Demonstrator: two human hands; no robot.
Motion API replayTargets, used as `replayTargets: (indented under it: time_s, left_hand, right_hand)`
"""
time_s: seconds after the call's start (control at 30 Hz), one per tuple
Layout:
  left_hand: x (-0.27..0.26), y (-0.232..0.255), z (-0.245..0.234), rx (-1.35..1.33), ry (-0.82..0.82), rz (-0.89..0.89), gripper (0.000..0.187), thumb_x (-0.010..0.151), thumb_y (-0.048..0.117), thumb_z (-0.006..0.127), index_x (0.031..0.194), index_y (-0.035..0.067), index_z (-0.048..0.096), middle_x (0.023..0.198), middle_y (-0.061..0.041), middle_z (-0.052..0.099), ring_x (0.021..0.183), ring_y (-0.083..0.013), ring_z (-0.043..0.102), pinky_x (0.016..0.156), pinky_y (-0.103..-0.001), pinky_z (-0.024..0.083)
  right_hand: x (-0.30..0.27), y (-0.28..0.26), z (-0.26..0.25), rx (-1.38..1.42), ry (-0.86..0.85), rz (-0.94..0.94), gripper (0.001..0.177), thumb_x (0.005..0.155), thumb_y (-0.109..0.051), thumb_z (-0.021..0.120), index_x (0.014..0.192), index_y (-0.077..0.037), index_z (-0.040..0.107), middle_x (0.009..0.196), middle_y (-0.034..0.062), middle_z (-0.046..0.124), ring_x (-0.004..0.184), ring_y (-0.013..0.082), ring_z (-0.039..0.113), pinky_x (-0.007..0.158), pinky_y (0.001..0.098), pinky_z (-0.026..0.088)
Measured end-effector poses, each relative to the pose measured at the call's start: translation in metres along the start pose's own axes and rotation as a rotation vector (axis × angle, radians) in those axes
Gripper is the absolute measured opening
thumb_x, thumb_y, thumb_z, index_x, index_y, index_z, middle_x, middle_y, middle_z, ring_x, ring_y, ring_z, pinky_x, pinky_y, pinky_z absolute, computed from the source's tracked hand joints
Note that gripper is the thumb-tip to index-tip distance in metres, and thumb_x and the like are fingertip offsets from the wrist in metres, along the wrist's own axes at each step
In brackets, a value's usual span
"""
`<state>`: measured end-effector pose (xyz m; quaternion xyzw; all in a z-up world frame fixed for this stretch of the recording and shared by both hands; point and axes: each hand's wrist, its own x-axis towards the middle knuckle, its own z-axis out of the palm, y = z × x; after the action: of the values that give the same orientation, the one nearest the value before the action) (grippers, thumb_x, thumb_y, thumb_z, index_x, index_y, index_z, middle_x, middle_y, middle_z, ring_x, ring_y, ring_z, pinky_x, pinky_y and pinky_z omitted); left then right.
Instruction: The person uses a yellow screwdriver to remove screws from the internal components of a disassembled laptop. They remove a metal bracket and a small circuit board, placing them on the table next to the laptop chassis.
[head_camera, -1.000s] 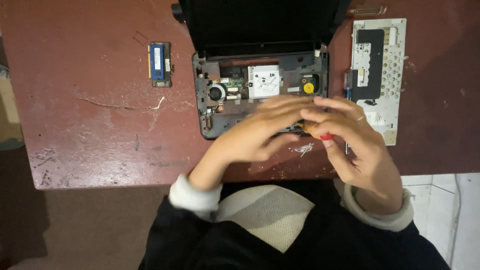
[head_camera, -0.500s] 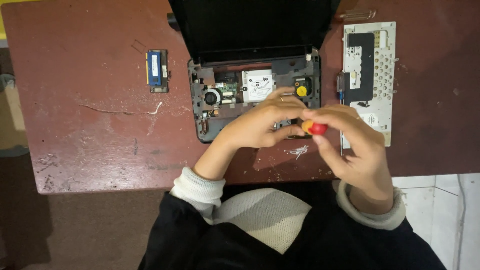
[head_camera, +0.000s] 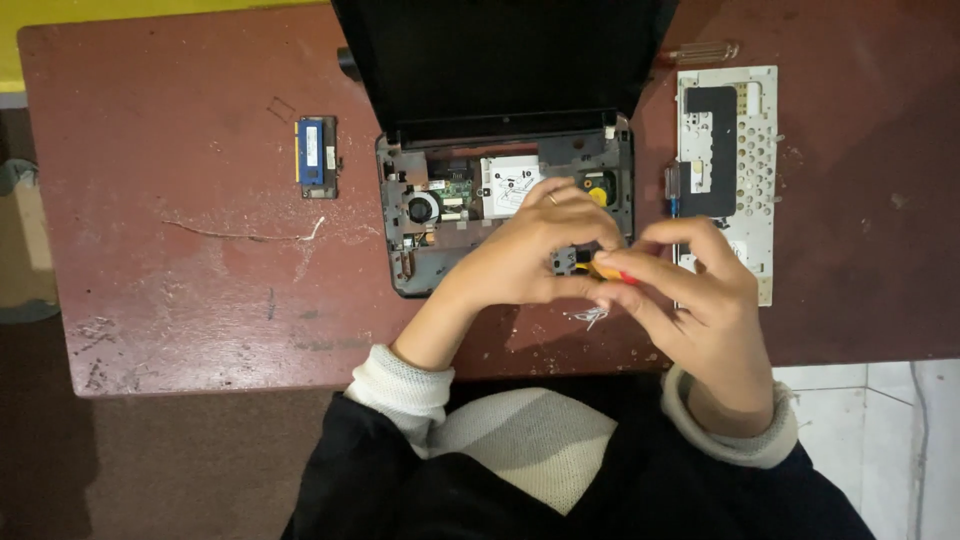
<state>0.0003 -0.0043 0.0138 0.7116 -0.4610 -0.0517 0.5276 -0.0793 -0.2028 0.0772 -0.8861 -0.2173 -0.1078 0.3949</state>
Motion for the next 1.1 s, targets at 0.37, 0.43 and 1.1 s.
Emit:
replayTargets:
  time_s: [0.37,0.43,1.1]
  left_hand:
    - [-0.004,-0.007,0.009,0.019,-0.026,-0.025,0.034,0.090,0.040,0.075,0.112,0.017,0.065,0.111,0.003,0.069,0.110,-0.0195,0.062,0.112,-0.039,0.030]
    - [-0.005,-0.008,0.009,-0.049,-0.082,-0.020,0.037,0.095,0.037,0.071,0.126,0.015,0.065,0.124,0.000,0.071,0.119,-0.0211,0.064,0.115,-0.041,0.030]
    - [-0.002,0.006,0.001,0.081,-0.113,-0.054,0.018,0.095,0.022,0.072,0.112,0.016,0.069,0.110,0.003,0.074,0.117,-0.0231,0.060,0.110,-0.043,0.024]
  right_hand:
    - [0.002,0.005,-0.001,0.000,-0.040,-0.018,0.034,0.091,-0.013,0.080,0.122,-0.003,0.071,0.111,0.0162,0.059,0.096,0.0253,0.063,0.090,0.0347,0.058]
    - [0.005,0.001,-0.004,0.024,-0.040,0.001,0.030,0.094,-0.011,0.076,0.122,-0.001,0.071,0.110,0.0158,0.062,0.094,0.0244,0.064,0.088,0.0337,0.056]
    - [0.002,0.004,-0.005,0.038,-0.088,0.022,0.046,0.090,-0.005,0.080,0.131,0.002,0.061,0.111,0.0140,0.071,0.100,0.0256,0.067,0.095,0.0384,0.057]
